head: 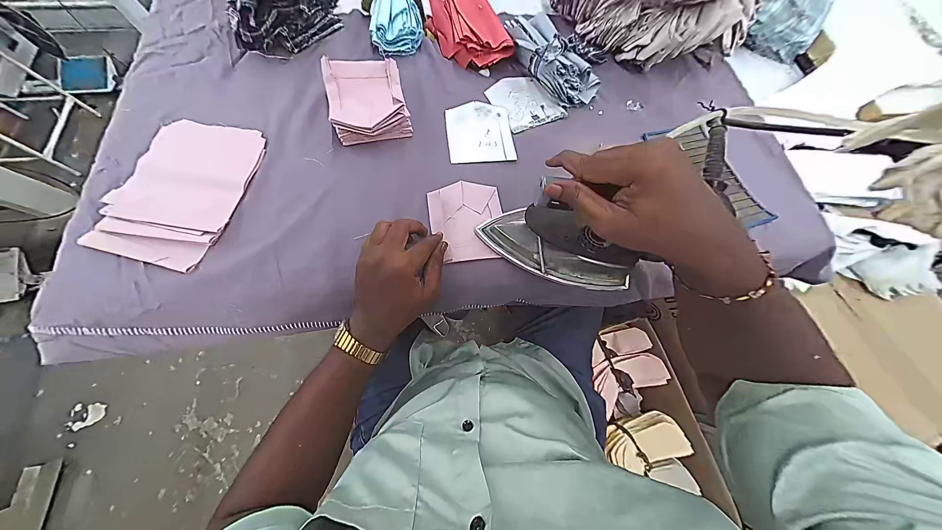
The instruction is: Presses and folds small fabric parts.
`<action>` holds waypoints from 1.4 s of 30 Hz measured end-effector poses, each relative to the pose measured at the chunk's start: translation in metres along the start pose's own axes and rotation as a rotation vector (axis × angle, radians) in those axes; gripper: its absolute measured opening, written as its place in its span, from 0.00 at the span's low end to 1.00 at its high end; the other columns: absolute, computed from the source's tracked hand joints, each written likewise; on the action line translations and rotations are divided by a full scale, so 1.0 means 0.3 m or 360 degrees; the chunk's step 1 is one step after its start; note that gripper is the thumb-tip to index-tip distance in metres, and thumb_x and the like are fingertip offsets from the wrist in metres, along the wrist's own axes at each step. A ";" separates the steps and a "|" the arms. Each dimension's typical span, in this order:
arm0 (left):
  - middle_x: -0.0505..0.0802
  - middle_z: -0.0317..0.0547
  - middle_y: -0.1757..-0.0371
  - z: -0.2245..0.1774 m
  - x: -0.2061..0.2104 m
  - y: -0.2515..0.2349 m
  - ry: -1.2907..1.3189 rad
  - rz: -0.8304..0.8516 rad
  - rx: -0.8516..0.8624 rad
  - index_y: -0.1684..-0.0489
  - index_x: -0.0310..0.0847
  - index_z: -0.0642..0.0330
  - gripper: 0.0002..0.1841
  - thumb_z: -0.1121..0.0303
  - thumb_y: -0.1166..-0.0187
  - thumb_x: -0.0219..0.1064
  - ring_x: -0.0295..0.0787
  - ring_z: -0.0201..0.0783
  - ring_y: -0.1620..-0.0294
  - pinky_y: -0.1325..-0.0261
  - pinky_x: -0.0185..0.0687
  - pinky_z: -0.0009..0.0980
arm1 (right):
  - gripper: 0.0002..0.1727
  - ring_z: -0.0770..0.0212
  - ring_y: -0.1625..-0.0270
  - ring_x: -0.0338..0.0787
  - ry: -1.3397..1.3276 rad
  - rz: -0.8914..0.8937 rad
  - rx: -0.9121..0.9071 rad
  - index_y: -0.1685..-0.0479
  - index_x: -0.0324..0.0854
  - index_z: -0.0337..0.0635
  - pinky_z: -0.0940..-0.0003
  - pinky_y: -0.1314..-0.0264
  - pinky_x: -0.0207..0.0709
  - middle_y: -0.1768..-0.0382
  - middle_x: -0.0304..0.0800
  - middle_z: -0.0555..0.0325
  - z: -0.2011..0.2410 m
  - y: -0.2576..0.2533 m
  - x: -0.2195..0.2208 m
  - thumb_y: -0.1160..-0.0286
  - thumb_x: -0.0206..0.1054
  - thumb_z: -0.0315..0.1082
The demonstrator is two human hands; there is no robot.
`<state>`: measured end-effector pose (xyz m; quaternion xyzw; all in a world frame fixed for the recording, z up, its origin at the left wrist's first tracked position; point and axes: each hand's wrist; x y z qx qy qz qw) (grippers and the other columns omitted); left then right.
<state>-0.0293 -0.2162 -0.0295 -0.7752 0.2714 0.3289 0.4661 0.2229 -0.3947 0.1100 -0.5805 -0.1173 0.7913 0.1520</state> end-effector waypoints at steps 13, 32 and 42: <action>0.90 0.42 0.37 -0.014 -0.025 0.094 -0.0070 -0.0006 -0.0034 0.39 0.93 0.38 0.16 0.50 0.13 0.62 0.81 0.45 0.33 0.37 0.77 0.46 | 0.18 0.62 0.74 0.81 -0.0029 0.0012 -0.0511 0.60 0.90 0.47 0.59 0.70 0.73 0.79 0.80 0.61 -0.044 -0.348 0.195 0.10 0.57 0.45; 0.70 0.49 0.09 -0.012 -0.016 0.100 -0.0103 -0.0038 0.0037 0.20 0.80 0.48 0.28 0.46 0.14 0.59 0.63 0.48 0.09 0.15 0.67 0.53 | 0.23 0.68 0.80 0.74 -0.0205 0.0431 -0.0602 0.78 0.78 0.50 0.64 0.79 0.65 0.84 0.72 0.67 0.035 -0.223 0.128 0.11 0.54 0.48; 0.87 0.37 0.27 0.001 -0.058 0.037 0.0040 0.0217 0.0012 0.40 0.94 0.36 0.19 0.44 0.13 0.59 0.77 0.42 0.23 0.27 0.72 0.51 | 0.23 0.45 0.68 0.90 0.0463 -0.0391 0.0185 0.54 0.90 0.41 0.41 0.65 0.79 0.71 0.91 0.43 -0.271 0.004 -0.056 0.08 0.53 0.47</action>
Point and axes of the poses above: each hand's wrist, its own y-axis away from the middle knuckle, its own x-axis out of the palm, z = x × y
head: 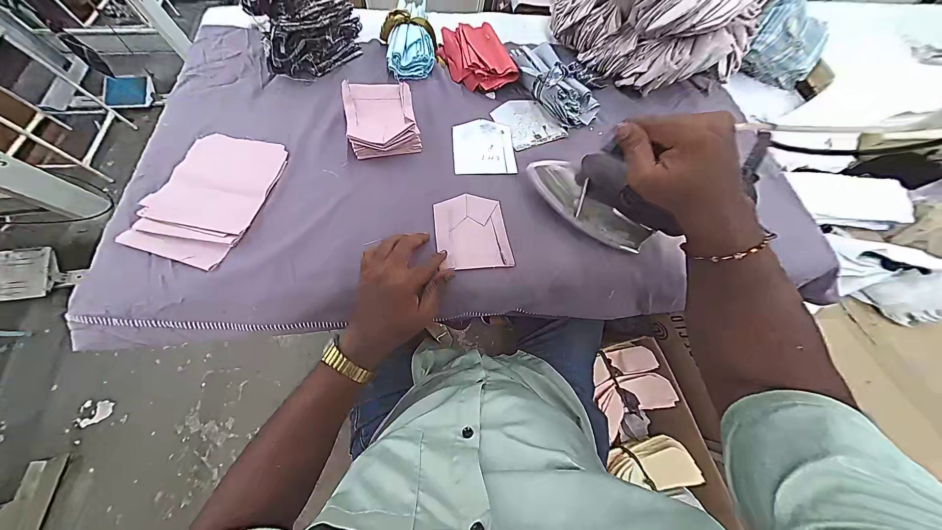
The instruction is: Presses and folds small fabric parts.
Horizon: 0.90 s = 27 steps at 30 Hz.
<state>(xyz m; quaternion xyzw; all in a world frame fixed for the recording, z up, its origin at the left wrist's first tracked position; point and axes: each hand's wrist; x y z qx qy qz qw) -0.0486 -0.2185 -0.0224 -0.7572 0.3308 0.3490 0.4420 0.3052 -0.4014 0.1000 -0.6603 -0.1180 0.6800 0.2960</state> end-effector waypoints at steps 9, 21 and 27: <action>0.92 0.48 0.46 0.098 0.039 -0.326 -0.0065 0.0301 -0.0001 0.37 0.91 0.55 0.20 0.54 0.17 0.68 0.87 0.47 0.43 0.37 0.84 0.46 | 0.32 0.28 0.50 0.91 0.0493 -0.0174 0.0705 0.50 0.88 0.35 0.26 0.52 0.77 0.57 0.92 0.31 -0.143 0.018 0.084 0.11 0.51 0.57; 0.96 0.47 0.59 0.112 -0.080 -0.250 0.1548 0.0145 -0.0446 0.31 0.78 0.59 0.25 0.74 0.27 0.80 0.96 0.41 0.64 0.56 0.96 0.37 | 0.08 0.65 0.74 0.93 -0.1819 0.0311 0.0454 0.54 0.94 0.36 0.69 0.69 0.90 0.70 0.97 0.54 0.396 -0.004 0.302 0.29 0.79 0.27; 0.96 0.46 0.55 0.198 -0.182 -0.300 0.1531 -0.0035 -0.0449 0.34 0.80 0.63 0.23 0.78 0.28 0.78 0.96 0.40 0.58 0.51 0.95 0.38 | 0.07 0.65 0.73 0.93 -0.1783 -0.0053 0.0338 0.59 0.93 0.33 0.67 0.68 0.90 0.71 0.96 0.54 0.461 -0.280 0.368 0.29 0.79 0.29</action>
Point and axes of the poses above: each hand's wrist, its own y-axis away from the middle knuckle, its own x-axis out of the palm, z = x × y
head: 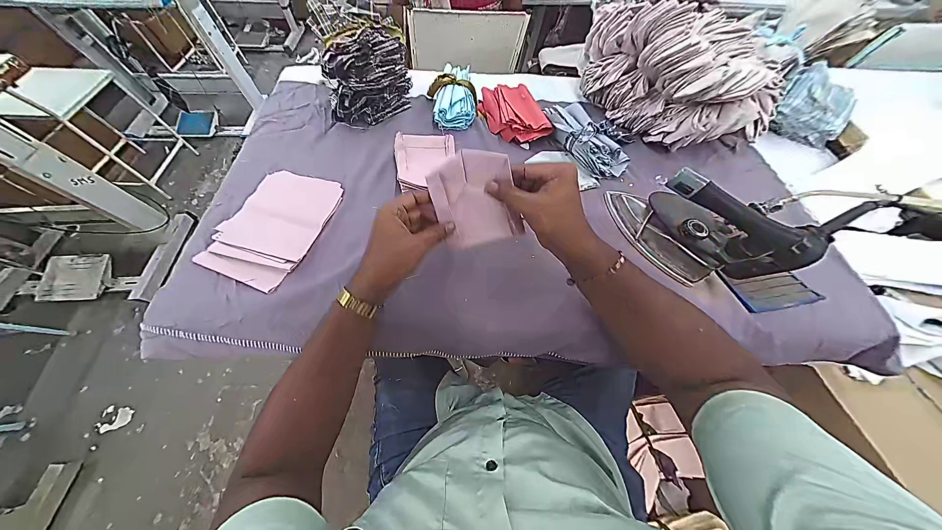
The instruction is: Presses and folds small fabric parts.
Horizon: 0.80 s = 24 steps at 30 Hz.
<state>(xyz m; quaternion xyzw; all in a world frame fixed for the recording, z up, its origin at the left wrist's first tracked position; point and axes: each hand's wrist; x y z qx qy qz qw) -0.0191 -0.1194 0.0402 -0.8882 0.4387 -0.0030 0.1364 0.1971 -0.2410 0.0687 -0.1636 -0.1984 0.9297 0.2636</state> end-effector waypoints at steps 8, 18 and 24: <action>0.98 0.47 0.59 0.142 -0.229 -0.405 -0.0439 -0.0433 -0.0132 0.42 0.88 0.66 0.21 0.68 0.33 0.81 0.97 0.38 0.61 0.50 0.96 0.41 | 0.19 0.59 0.69 0.95 0.0215 -0.0185 0.0379 0.48 0.92 0.33 0.57 0.62 0.93 0.67 0.96 0.49 -0.277 -0.436 0.181 0.38 0.83 0.32; 0.96 0.43 0.59 0.188 -0.218 -0.379 -0.0771 -0.0629 -0.0281 0.34 0.86 0.61 0.27 0.65 0.35 0.80 0.93 0.36 0.61 0.50 0.91 0.42 | 0.12 0.63 0.57 0.97 0.0779 -0.0073 0.0070 0.51 0.95 0.40 0.60 0.45 0.92 0.57 0.98 0.54 -0.338 -0.377 0.205 0.28 0.73 0.34; 0.96 0.45 0.49 0.193 -0.213 -0.350 -0.1133 -0.0551 -0.0070 0.33 0.88 0.58 0.22 0.55 0.17 0.66 0.94 0.37 0.56 0.44 0.90 0.39 | 0.17 0.55 0.37 0.93 0.1115 0.0148 -0.0102 0.51 0.95 0.43 0.51 0.30 0.83 0.46 0.97 0.52 -0.269 -0.286 0.185 0.15 0.62 0.41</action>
Point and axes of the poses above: each hand's wrist, its own y-axis away from the middle knuckle, its own x-axis out of the palm, z = x × y
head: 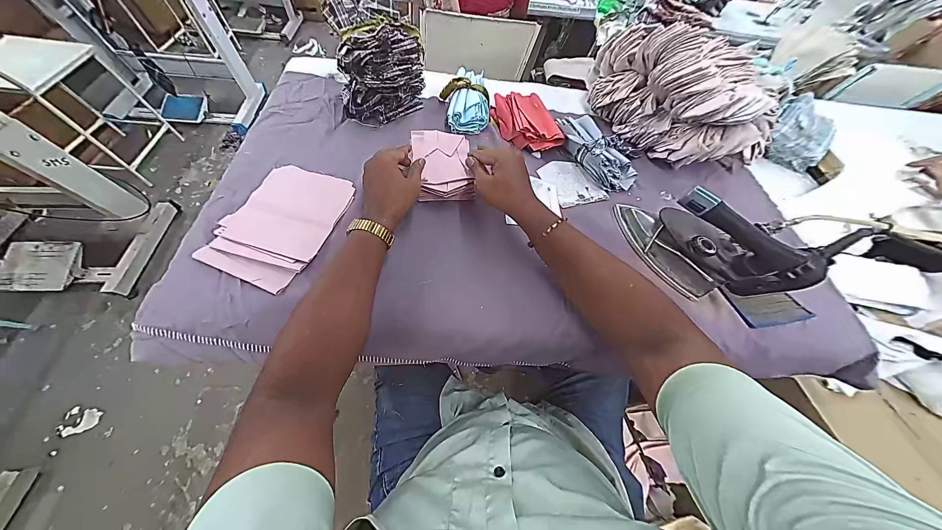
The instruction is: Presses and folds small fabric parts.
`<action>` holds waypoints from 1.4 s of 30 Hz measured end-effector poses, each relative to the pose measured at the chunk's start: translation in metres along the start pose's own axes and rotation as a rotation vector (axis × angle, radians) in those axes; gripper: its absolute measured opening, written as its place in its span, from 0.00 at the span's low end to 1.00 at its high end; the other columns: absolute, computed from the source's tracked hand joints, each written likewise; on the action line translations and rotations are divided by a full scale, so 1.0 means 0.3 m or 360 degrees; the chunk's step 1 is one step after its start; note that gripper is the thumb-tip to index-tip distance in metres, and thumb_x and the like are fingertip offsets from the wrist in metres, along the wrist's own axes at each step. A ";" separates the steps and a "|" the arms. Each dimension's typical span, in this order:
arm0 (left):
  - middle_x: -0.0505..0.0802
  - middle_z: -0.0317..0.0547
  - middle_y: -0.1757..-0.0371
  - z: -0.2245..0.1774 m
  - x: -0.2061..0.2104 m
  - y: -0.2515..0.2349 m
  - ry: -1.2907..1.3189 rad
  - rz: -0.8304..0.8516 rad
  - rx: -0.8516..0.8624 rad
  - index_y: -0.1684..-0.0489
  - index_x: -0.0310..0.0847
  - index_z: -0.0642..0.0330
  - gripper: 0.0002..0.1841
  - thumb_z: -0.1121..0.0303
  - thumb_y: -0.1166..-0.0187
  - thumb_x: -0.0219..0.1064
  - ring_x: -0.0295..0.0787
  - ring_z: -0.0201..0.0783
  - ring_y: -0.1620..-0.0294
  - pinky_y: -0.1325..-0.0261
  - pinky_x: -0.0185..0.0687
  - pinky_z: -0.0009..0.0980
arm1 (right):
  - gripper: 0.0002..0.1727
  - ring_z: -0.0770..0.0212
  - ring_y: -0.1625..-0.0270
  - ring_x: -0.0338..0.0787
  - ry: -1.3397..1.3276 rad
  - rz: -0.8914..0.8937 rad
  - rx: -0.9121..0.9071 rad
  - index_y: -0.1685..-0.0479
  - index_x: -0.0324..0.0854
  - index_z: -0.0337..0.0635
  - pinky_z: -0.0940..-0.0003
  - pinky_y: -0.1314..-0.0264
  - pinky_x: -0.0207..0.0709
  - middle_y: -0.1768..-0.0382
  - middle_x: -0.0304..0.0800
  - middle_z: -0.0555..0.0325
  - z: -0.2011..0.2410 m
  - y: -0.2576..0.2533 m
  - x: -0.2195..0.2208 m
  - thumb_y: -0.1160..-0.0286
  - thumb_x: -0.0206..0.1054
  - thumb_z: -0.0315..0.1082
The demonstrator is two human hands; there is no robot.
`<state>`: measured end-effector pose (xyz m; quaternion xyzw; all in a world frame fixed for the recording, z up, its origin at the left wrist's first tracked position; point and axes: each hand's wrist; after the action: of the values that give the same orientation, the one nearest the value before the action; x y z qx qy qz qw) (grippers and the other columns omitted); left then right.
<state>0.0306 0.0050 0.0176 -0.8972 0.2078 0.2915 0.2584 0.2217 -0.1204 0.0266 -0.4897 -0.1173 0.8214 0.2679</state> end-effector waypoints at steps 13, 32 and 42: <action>0.95 0.42 0.48 -0.058 -0.180 0.397 -0.0034 0.0067 0.0537 0.44 0.93 0.56 0.13 0.63 0.15 0.65 0.92 0.33 0.51 0.48 0.92 0.34 | 0.15 0.61 0.46 0.97 -0.0099 -0.0092 -0.0314 0.46 0.93 0.37 0.60 0.37 0.90 0.48 0.98 0.49 0.018 0.608 -0.362 0.16 0.65 0.36; 0.96 0.43 0.47 0.342 -0.648 0.368 -0.0440 0.0345 -0.0080 0.55 0.94 0.56 0.08 0.69 0.17 0.67 0.94 0.36 0.49 0.40 0.90 0.45 | 0.15 0.52 0.46 0.96 -0.0069 -0.0114 -0.0340 0.48 0.94 0.38 0.56 0.38 0.86 0.49 0.98 0.47 -0.101 0.760 -0.328 0.16 0.66 0.38; 0.95 0.45 0.43 0.393 -0.640 0.356 -0.0612 0.0409 0.0090 0.55 0.94 0.55 0.09 0.66 0.17 0.67 0.92 0.41 0.42 0.37 0.88 0.50 | 0.16 0.52 0.45 0.95 -0.0044 -0.0134 -0.0326 0.47 0.94 0.39 0.55 0.38 0.86 0.48 0.98 0.47 -0.097 0.768 -0.328 0.16 0.66 0.39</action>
<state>-0.2170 0.0331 0.0200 -0.7838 0.2754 0.4816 0.2790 0.2091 -0.3679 -0.0197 -0.4979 -0.2249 0.7997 0.2490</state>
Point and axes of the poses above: each hand's wrist, its own y-axis away from the middle knuckle, its own x-axis out of the palm, z = x × y
